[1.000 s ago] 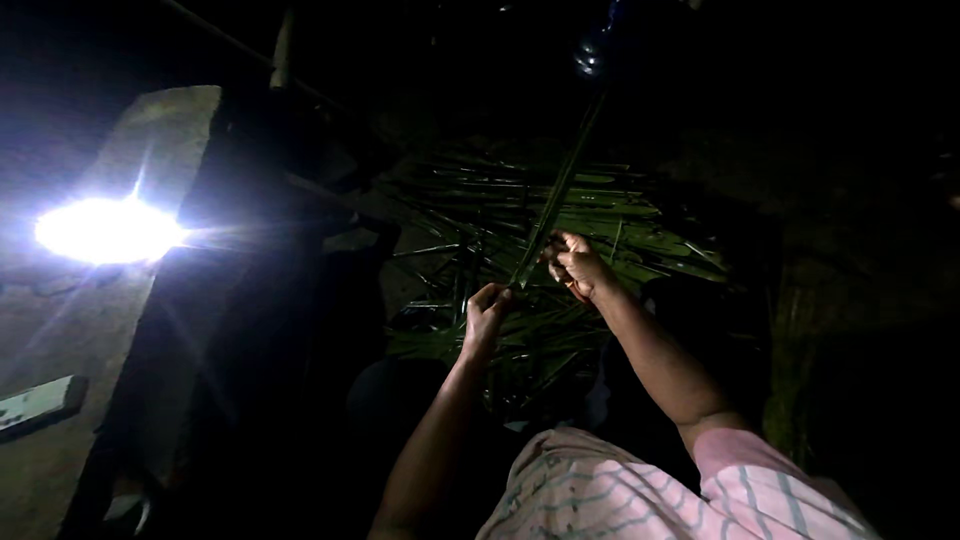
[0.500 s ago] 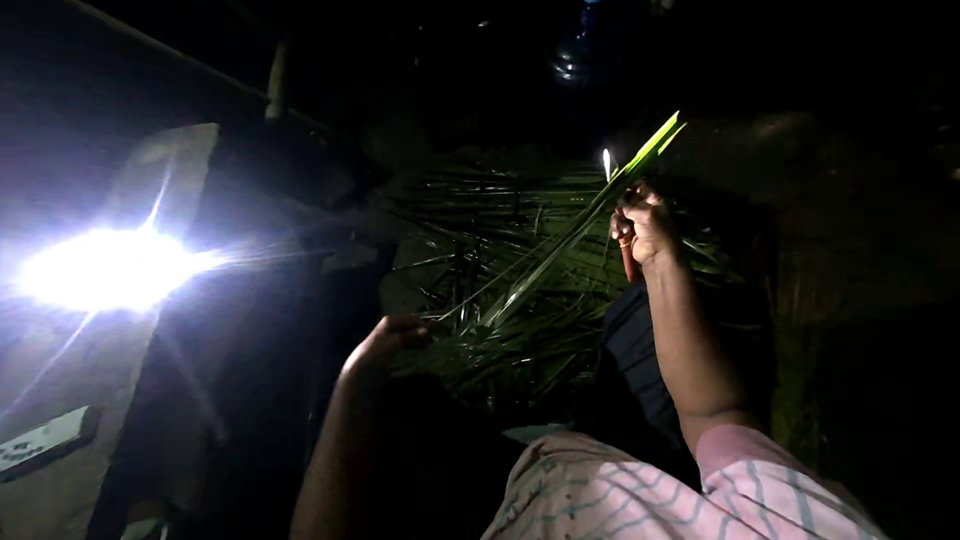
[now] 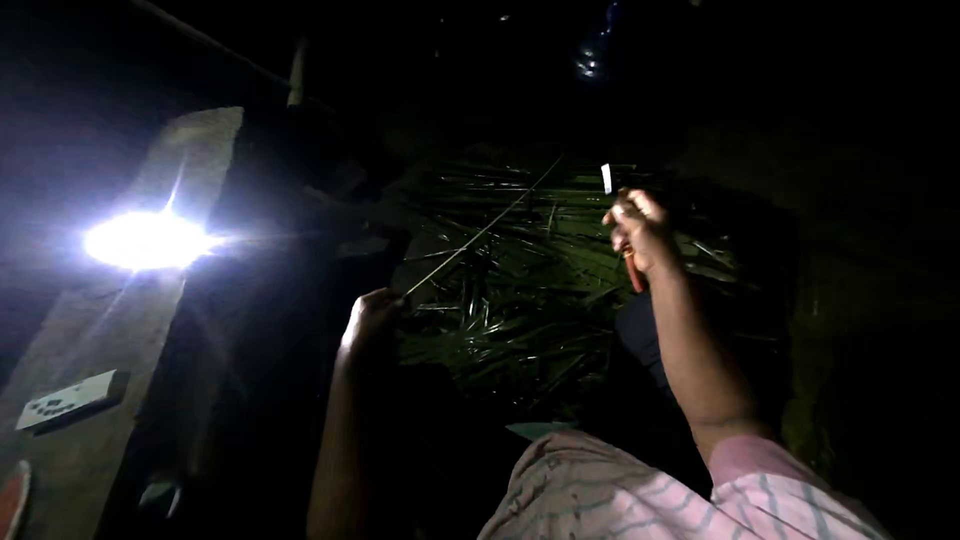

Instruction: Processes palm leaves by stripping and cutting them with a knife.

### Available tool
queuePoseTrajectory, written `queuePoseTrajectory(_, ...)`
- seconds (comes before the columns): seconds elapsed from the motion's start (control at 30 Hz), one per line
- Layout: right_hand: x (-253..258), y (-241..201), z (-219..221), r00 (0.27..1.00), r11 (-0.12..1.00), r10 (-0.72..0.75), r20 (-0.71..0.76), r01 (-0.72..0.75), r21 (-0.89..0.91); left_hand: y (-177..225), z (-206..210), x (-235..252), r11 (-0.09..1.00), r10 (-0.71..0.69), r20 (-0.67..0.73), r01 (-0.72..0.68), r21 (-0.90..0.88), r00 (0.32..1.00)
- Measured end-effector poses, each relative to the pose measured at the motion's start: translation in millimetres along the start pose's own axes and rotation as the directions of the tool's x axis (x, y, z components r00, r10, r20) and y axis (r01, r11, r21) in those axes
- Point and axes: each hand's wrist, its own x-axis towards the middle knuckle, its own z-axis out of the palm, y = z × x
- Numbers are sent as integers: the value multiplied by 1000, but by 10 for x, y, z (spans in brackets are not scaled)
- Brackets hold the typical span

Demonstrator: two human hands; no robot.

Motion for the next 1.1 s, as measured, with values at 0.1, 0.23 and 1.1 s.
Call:
queuePoseTrajectory(0.1,-339,202,580,935,990,-83,344,117,-80,341,493,62,972,128,-66,-138,-188,990)
queuePoseTrajectory(0.23,-573,303,1033,806,979,-138,575,198,-43,564,1148,-57,887,216,-128,-249,-388,968)
queuePoseTrajectory(1.1,-205,17,417,994,924,-97,41,75,374,-153,451,-597,860,446,-180,-475,-185,877)
